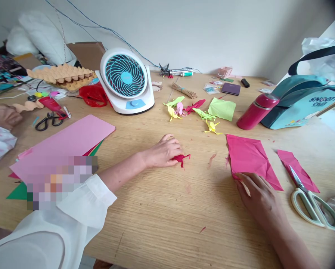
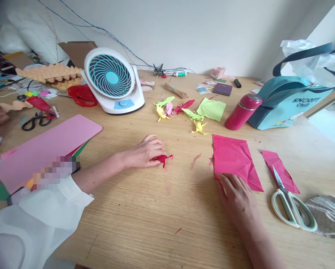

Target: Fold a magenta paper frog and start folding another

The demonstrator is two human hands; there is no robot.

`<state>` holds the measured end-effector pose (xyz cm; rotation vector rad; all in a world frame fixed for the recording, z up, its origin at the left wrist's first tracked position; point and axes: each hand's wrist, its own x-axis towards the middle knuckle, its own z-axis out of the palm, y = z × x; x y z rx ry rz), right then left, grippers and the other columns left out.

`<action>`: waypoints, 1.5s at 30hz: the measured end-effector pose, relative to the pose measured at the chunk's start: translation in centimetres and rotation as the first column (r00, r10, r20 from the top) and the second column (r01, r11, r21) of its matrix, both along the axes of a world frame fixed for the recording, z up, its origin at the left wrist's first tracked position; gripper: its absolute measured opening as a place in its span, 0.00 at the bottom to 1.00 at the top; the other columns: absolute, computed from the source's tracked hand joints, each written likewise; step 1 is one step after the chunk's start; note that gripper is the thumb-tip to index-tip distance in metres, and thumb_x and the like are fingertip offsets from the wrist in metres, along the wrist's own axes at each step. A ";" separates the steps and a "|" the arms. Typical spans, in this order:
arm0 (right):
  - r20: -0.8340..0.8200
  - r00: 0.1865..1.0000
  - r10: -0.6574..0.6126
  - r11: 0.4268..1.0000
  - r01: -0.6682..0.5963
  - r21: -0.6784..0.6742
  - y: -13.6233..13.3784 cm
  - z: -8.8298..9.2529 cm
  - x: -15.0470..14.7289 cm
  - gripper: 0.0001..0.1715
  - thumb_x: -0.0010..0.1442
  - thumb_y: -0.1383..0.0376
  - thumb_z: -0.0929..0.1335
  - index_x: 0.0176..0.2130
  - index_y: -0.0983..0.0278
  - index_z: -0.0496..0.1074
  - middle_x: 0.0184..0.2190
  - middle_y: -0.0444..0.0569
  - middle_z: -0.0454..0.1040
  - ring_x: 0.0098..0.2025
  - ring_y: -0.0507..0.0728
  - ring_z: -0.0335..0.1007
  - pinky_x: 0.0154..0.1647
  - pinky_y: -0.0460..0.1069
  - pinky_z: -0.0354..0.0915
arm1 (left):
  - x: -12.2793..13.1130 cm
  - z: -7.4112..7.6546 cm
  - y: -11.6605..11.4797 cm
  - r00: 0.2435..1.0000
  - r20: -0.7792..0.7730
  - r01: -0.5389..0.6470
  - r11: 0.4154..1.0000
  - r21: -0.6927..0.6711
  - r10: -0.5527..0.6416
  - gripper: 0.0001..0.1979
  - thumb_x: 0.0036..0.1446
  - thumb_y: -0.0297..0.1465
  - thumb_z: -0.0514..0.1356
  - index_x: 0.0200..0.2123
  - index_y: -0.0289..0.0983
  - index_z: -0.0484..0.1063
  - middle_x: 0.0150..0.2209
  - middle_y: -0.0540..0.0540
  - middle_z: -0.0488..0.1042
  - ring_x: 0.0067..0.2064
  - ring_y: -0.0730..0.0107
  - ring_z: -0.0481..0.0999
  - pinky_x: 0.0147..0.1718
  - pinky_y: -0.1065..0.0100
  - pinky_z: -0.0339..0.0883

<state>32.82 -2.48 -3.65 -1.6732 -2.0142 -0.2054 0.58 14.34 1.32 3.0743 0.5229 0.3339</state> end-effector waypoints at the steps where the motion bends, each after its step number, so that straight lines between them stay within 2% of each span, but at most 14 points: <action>1: -0.106 0.994 -0.005 1.000 0.004 -0.014 -0.1 0.5 -1.0 0.13 0.68 0.60 0.63 0.43 0.63 0.75 0.38 0.53 0.77 0.39 0.60 0.73 0.38 0.53 0.66 | 0.0 0.1 -0.5 1.000 0.023 -0.017 1.000 0.002 0.017 0.10 0.59 0.32 0.61 0.45 0.38 0.75 0.41 0.44 0.78 0.50 0.58 0.72 0.60 0.50 0.50; 3: -0.407 0.912 -0.048 0.988 -0.016 -0.152 -0.1 1.8 -3.6 0.12 0.67 0.59 0.64 0.43 0.61 0.74 0.38 0.51 0.77 0.37 0.57 0.73 0.32 0.49 0.65 | 0.2 0.4 -1.6 0.997 0.071 -0.042 0.999 -0.002 0.042 0.10 0.60 0.32 0.60 0.45 0.38 0.74 0.43 0.44 0.78 0.52 0.58 0.71 0.62 0.48 0.47; 6: -0.768 0.627 -0.131 0.911 -0.229 -0.342 0.2 3.6 -7.8 0.18 0.66 0.54 0.64 0.48 0.62 0.73 0.26 0.45 0.72 0.27 0.53 0.69 0.27 0.47 0.63 | 0.9 0.8 -3.5 0.988 0.142 -0.057 0.998 0.003 0.056 0.10 0.61 0.32 0.59 0.46 0.39 0.73 0.45 0.46 0.79 0.56 0.58 0.70 0.64 0.46 0.42; 8: -0.871 0.448 -0.203 0.851 -0.360 -0.383 0.7 4.4 -9.8 0.23 0.65 0.51 0.65 0.50 0.64 0.71 0.21 0.42 0.69 0.23 0.51 0.63 0.24 0.47 0.60 | 1.3 0.9 -4.6 0.982 0.180 -0.054 0.998 0.018 0.050 0.10 0.63 0.32 0.58 0.47 0.40 0.73 0.45 0.47 0.79 0.57 0.60 0.70 0.65 0.45 0.39; 10: -0.898 0.348 -0.268 0.821 -0.405 -0.402 1.1 4.8 -11.0 0.26 0.63 0.49 0.66 0.49 0.65 0.72 0.19 0.41 0.67 0.22 0.50 0.59 0.23 0.46 0.57 | 1.7 0.9 -5.4 0.976 0.212 -0.052 0.998 0.045 0.041 0.10 0.65 0.32 0.57 0.47 0.40 0.73 0.44 0.47 0.79 0.56 0.61 0.70 0.66 0.45 0.38; 16: -0.909 0.231 -0.347 0.804 -0.425 -0.415 1.1 4.5 -11.5 0.25 0.61 0.49 0.70 0.47 0.66 0.74 0.20 0.41 0.67 0.23 0.49 0.58 0.24 0.45 0.55 | 1.8 0.5 -6.3 0.970 0.232 -0.110 0.985 0.133 0.077 0.10 0.66 0.33 0.55 0.47 0.39 0.73 0.43 0.47 0.79 0.54 0.62 0.72 0.66 0.43 0.40; 23: -0.867 -0.081 -0.492 0.690 -0.644 -0.331 1.0 4.1 -11.1 0.22 0.61 0.55 0.71 0.50 0.65 0.73 0.19 0.41 0.67 0.20 0.47 0.56 0.20 0.42 0.51 | 1.8 0.2 -6.5 0.971 0.229 -0.111 0.980 0.167 0.071 0.09 0.68 0.33 0.54 0.45 0.39 0.73 0.42 0.48 0.79 0.52 0.64 0.72 0.67 0.45 0.39; 27: -0.836 -0.129 -0.533 0.654 -0.690 -0.310 0.9 4.1 -11.0 0.22 0.60 0.57 0.73 0.50 0.64 0.74 0.20 0.43 0.71 0.20 0.47 0.60 0.20 0.42 0.54 | 2.0 0.0 -6.6 0.968 0.244 -0.099 0.981 0.166 0.056 0.11 0.69 0.32 0.52 0.45 0.39 0.73 0.43 0.48 0.80 0.52 0.65 0.72 0.67 0.46 0.39; 31: -0.852 -0.114 -0.511 0.657 -0.690 -0.302 0.8 4.4 -11.1 0.23 0.60 0.56 0.72 0.52 0.63 0.73 0.21 0.43 0.71 0.21 0.47 0.61 0.20 0.41 0.56 | 1.8 -0.1 -6.4 0.963 0.262 -0.093 0.986 0.137 0.054 0.10 0.68 0.32 0.53 0.46 0.39 0.74 0.44 0.47 0.79 0.53 0.64 0.72 0.67 0.46 0.39; 34: -0.898 -0.081 -0.433 0.740 -0.600 -0.302 0.8 4.8 -10.7 0.25 0.60 0.54 0.71 0.54 0.63 0.72 0.20 0.42 0.70 0.22 0.48 0.61 0.21 0.42 0.57 | 1.4 0.0 -5.9 0.941 0.329 -0.109 0.992 0.061 0.083 0.11 0.66 0.33 0.56 0.49 0.41 0.74 0.48 0.47 0.78 0.55 0.61 0.71 0.65 0.46 0.43; 37: -0.932 -0.101 -0.348 0.837 -0.480 -0.261 0.9 4.7 -10.0 0.23 0.60 0.53 0.72 0.52 0.61 0.74 0.20 0.41 0.68 0.23 0.49 0.60 0.22 0.43 0.57 | 0.9 0.3 -5.1 0.878 0.459 -0.090 0.989 -0.119 0.135 0.12 0.63 0.37 0.60 0.48 0.41 0.75 0.50 0.44 0.77 0.57 0.58 0.68 0.61 0.49 0.55; 39: -0.935 -0.128 -0.331 0.864 -0.439 -0.246 1.0 4.3 -9.5 0.21 0.59 0.54 0.72 0.49 0.61 0.75 0.21 0.41 0.68 0.23 0.49 0.59 0.23 0.43 0.57 | 0.7 0.5 -4.7 0.831 0.534 -0.026 0.971 -0.238 0.153 0.13 0.63 0.38 0.60 0.48 0.40 0.76 0.50 0.41 0.76 0.58 0.57 0.67 0.59 0.52 0.60; 42: -0.928 -0.134 -0.347 0.869 -0.418 -0.264 1.1 3.4 -9.1 0.21 0.58 0.54 0.73 0.48 0.61 0.76 0.23 0.42 0.68 0.25 0.49 0.59 0.25 0.43 0.58 | 0.6 0.6 -4.4 0.785 0.598 0.079 0.931 -0.355 0.162 0.14 0.62 0.40 0.60 0.48 0.41 0.76 0.50 0.39 0.75 0.59 0.57 0.66 0.60 0.51 0.60; 45: -0.928 -0.122 -0.352 0.868 -0.415 -0.274 1.3 2.8 -9.2 0.21 0.58 0.54 0.73 0.48 0.61 0.76 0.24 0.43 0.68 0.26 0.49 0.59 0.27 0.44 0.59 | 0.7 0.5 -4.4 0.745 0.626 0.187 0.828 -0.529 0.232 0.16 0.61 0.42 0.62 0.49 0.42 0.77 0.52 0.39 0.74 0.59 0.57 0.67 0.61 0.50 0.59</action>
